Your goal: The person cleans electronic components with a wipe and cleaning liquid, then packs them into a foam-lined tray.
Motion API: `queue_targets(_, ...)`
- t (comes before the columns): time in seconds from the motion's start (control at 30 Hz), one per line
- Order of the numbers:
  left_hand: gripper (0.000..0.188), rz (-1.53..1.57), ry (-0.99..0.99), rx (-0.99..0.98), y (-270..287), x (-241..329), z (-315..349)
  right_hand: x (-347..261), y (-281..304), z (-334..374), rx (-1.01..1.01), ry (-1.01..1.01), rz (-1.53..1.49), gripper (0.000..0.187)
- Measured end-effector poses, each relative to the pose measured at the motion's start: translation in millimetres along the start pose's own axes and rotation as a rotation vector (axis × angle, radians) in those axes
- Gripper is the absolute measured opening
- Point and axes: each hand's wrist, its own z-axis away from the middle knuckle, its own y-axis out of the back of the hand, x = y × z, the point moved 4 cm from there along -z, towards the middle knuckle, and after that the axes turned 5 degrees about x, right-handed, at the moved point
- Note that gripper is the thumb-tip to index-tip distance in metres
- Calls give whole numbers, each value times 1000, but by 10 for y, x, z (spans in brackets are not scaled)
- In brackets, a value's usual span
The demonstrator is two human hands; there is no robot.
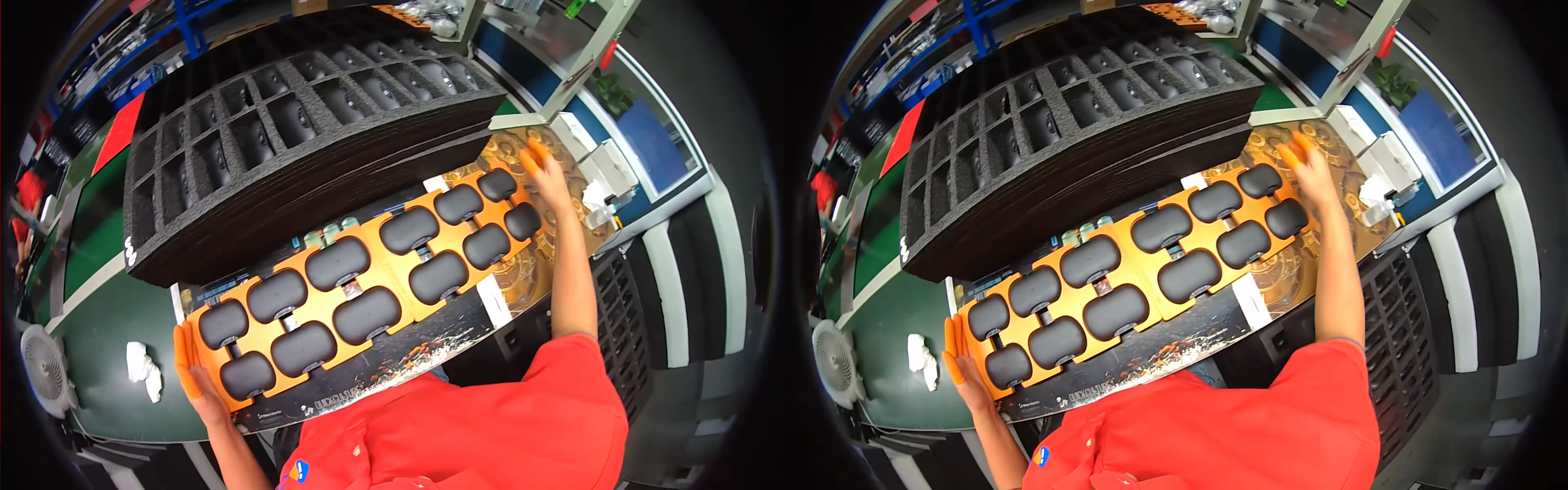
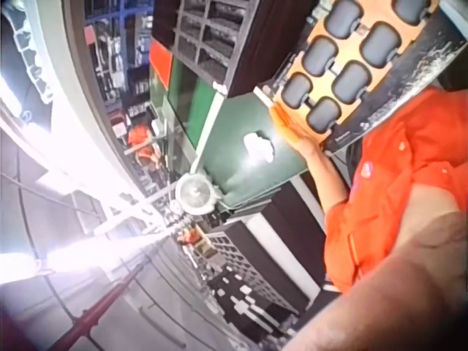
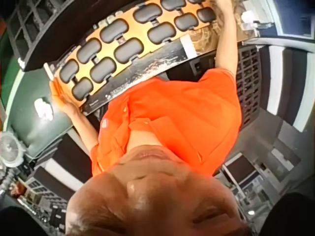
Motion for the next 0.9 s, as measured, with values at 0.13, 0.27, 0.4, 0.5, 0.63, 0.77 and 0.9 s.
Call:
queue_targets(0.13, 58, 1460, 407, 307, -137, -93, 20, 360, 350, 610, 150, -287, -97, 50)
queue_targets(0.27, 54, 691, 220, 255, -40, -25, -124, -317, 111, 791, 247, 29, 220, 56)
queue_targets(0.4, 50, -336, -27, 165, -21, 109, -310, -1347, -733, 906, -80, 256, 291, 65)
queue_targets(0.5, 48, -308, -40, 212, -5, 208, -439, -1428, -987, 972, -157, 382, 439, 67)
queue_targets(0.63, 46, -323, -84, 240, 102, 280, -852, -1358, -1154, 1016, -147, 370, 475, 66)
queue_targets(0.77, 46, -145, 68, 293, 753, -231, -1902, -1378, -1095, 1073, -101, 428, 532, 64)
queue_targets(0.9, 51, -559, -440, 102, 1318, -1150, -2515, -1332, -810, 944, -44, 328, 477, 60)
